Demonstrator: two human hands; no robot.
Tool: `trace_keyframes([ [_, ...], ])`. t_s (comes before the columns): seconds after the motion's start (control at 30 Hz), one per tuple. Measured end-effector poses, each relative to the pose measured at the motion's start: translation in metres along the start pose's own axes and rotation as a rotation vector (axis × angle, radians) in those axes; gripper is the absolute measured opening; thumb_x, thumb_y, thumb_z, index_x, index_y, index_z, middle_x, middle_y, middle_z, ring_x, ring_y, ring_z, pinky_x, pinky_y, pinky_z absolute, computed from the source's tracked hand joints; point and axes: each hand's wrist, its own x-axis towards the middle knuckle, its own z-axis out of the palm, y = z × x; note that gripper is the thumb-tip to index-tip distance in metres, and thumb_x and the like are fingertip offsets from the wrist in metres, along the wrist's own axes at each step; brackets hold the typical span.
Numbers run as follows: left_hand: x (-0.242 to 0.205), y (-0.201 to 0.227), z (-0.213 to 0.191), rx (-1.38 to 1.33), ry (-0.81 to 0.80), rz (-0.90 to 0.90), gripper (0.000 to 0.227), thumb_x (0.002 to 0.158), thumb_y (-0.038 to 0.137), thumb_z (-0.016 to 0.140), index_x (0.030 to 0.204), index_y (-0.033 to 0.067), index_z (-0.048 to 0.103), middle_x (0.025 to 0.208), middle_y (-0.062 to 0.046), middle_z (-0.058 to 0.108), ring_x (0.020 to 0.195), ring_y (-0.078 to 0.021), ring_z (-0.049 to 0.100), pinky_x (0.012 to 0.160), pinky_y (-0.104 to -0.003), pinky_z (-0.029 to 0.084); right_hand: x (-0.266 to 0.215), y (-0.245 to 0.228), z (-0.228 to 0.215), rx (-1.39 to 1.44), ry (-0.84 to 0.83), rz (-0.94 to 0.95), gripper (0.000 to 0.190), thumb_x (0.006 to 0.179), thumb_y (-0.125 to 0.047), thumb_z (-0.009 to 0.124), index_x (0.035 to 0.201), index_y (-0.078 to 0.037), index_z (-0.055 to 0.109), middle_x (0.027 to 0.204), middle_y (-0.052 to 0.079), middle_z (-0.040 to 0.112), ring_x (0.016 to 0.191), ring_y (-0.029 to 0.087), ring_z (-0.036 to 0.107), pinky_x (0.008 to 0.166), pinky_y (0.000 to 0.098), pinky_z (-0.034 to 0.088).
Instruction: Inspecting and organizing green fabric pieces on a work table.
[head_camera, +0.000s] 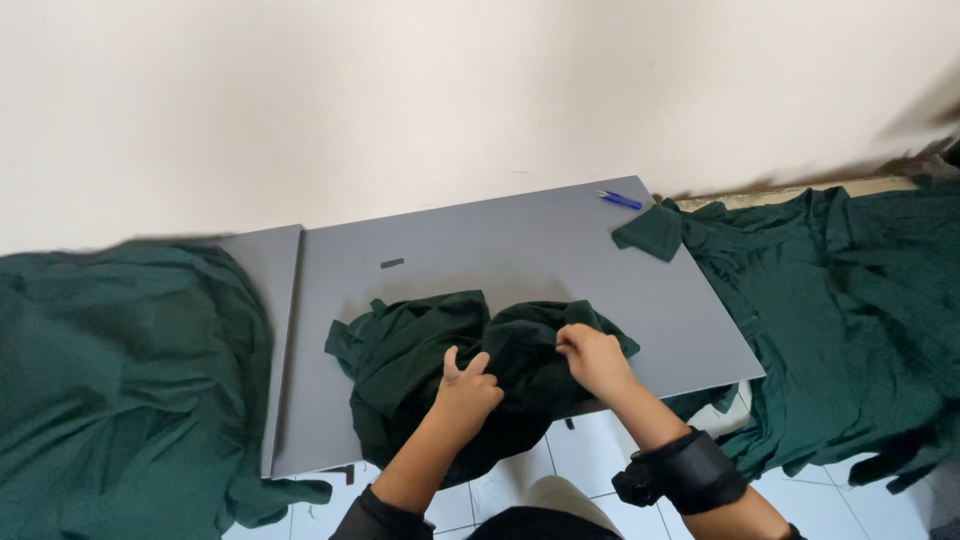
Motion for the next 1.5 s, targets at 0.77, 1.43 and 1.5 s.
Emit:
trace_keyframes([
  [0.77, 0.073, 0.058, 0.004, -0.032, 0.019, -0.345, 0.028, 0.064, 0.035, 0.085, 0.082, 0.0164, 0.076, 0.094, -0.006, 0.069, 0.13, -0.0379, 0.048, 0.103, -0.073, 0.019, -0.007, 0.003, -0.028, -0.311, -0.1, -0.172, 0.023, 0.075, -0.036, 0.081, 0.074, -0.013, 0.077, 0.146, 0.008, 0.049, 0.131, 0.041, 0.037, 0.096, 0.072, 0.025],
  [1.43, 0.066, -0.047, -0.043, -0.439, 0.815, -1.073, 0.006, 0.09, 0.025, 0.073, 0.091, 0.0191, 0.07, 0.095, 0.004, 0.07, 0.099, -0.0151, 0.063, 0.094, -0.036, 0.031, 0.051, 0.04, -0.047, 0.321, 0.574, 0.026, 0.015, 0.078, -0.014, 0.088, 0.089, -0.018, 0.079, 0.133, 0.001, 0.063, 0.126, 0.033, 0.042, 0.109, 0.0408, 0.034],
  [1.5, 0.064, -0.044, -0.046, -0.403, 0.776, -1.073, 0.007, 0.09, 0.025, 0.073, 0.09, 0.0182, 0.071, 0.093, 0.003, 0.07, 0.099, -0.0164, 0.063, 0.092, -0.039, 0.033, 0.048, 0.054, -0.035, 0.365, 0.544, 0.078, 0.013, 0.08, -0.013, 0.086, 0.089, -0.017, 0.078, 0.133, 0.001, 0.063, 0.125, 0.032, 0.043, 0.108, 0.041, 0.036],
])
